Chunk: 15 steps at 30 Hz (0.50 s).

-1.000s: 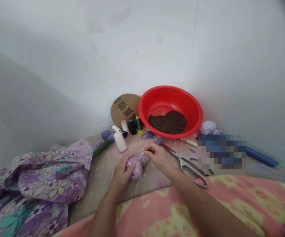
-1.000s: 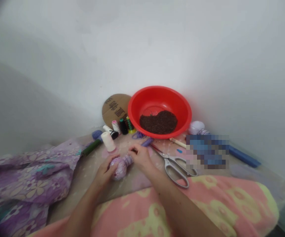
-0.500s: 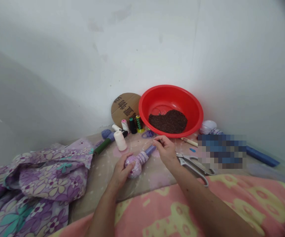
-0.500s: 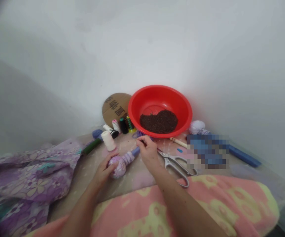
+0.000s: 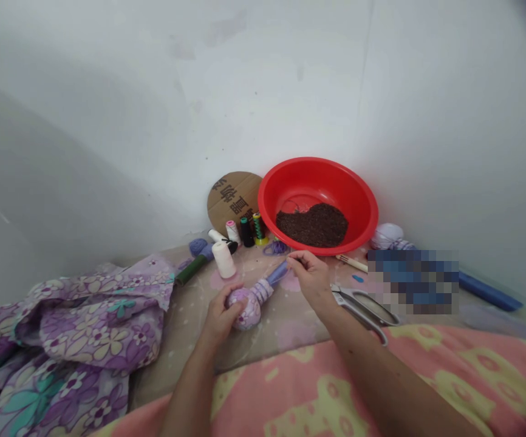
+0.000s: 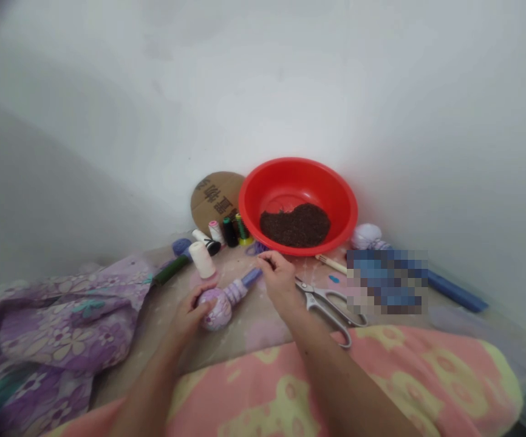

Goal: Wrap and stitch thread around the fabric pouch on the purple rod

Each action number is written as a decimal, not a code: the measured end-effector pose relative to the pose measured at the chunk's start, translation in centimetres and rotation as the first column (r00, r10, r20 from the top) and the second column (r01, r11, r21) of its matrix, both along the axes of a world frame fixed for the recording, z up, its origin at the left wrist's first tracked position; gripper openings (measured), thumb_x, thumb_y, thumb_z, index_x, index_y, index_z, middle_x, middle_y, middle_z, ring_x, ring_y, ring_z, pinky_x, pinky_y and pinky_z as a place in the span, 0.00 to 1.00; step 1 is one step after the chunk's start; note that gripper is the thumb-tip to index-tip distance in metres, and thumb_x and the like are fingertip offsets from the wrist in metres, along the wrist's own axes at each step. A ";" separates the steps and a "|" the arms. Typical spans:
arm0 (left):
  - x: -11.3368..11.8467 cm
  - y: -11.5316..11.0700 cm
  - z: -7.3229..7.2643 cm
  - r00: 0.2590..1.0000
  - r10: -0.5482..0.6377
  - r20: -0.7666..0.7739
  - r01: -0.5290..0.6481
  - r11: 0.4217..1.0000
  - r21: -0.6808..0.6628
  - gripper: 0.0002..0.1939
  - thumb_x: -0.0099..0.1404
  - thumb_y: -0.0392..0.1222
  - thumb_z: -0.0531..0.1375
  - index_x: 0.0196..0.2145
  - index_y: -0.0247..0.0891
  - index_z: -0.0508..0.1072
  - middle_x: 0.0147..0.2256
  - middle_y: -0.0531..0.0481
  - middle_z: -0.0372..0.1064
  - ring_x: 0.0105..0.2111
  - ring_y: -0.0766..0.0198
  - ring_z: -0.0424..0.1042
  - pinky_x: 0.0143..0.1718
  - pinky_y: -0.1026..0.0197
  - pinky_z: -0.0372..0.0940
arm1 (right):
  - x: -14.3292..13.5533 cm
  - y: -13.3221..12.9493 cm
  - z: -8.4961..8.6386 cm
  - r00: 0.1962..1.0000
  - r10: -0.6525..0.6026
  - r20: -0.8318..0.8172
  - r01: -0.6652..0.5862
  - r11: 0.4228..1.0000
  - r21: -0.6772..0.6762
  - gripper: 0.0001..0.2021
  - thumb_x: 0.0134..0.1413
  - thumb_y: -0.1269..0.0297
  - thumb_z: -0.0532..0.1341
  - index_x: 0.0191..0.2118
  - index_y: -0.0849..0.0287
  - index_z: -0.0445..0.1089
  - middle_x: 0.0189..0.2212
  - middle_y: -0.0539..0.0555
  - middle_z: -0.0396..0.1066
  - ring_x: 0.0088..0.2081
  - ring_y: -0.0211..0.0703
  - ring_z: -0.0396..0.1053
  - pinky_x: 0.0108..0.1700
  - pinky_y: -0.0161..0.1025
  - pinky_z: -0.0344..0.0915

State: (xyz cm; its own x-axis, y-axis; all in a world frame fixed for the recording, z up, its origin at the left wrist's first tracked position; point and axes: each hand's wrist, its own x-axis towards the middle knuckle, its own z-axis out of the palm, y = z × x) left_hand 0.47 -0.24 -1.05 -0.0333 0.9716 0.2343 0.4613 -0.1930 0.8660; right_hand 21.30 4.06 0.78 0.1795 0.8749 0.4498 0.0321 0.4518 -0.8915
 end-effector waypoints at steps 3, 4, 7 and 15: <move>-0.3 -0.1 0.3 0.999 0.038 0.009 -0.038 0.999 -0.019 0.21 0.47 0.42 0.58 0.40 0.33 0.69 0.34 0.48 0.70 0.35 0.58 0.68 0.36 0.59 0.62 | -0.6 -0.4 -0.2 0.986 0.146 0.080 -0.140 0.987 -0.081 0.05 0.44 0.66 0.56 0.26 0.60 0.67 0.21 0.49 0.65 0.24 0.35 0.59 0.26 0.32 0.56; -0.4 -0.2 0.5 0.999 0.051 0.007 -0.051 0.998 -0.027 0.20 0.47 0.42 0.58 0.40 0.33 0.69 0.33 0.48 0.69 0.34 0.58 0.68 0.36 0.59 0.63 | -0.9 -0.6 -0.3 0.978 0.181 0.107 -0.171 0.980 -0.100 0.05 0.44 0.66 0.56 0.26 0.60 0.68 0.21 0.48 0.64 0.23 0.35 0.59 0.25 0.31 0.56; -0.7 -0.6 1.3 0.994 0.114 0.000 -0.114 0.993 -0.038 0.19 0.45 0.41 0.58 0.37 0.34 0.71 0.31 0.49 0.69 0.32 0.58 0.68 0.33 0.59 0.63 | -1.6 -1.0 -0.6 0.960 0.225 0.164 -0.209 0.972 -0.110 0.05 0.44 0.67 0.55 0.25 0.61 0.67 0.19 0.48 0.63 0.23 0.34 0.58 0.25 0.31 0.55; -1.6 -1.2 1.8 0.915 0.331 0.228 -0.359 0.929 0.093 0.18 0.45 0.43 0.58 0.35 0.34 0.70 0.30 0.50 0.69 0.28 0.62 0.68 0.29 0.63 0.63 | -2.2 -1.0 -0.8 0.974 0.193 0.115 -0.190 0.981 -0.038 0.05 0.43 0.68 0.56 0.26 0.60 0.68 0.21 0.49 0.66 0.23 0.35 0.60 0.26 0.32 0.58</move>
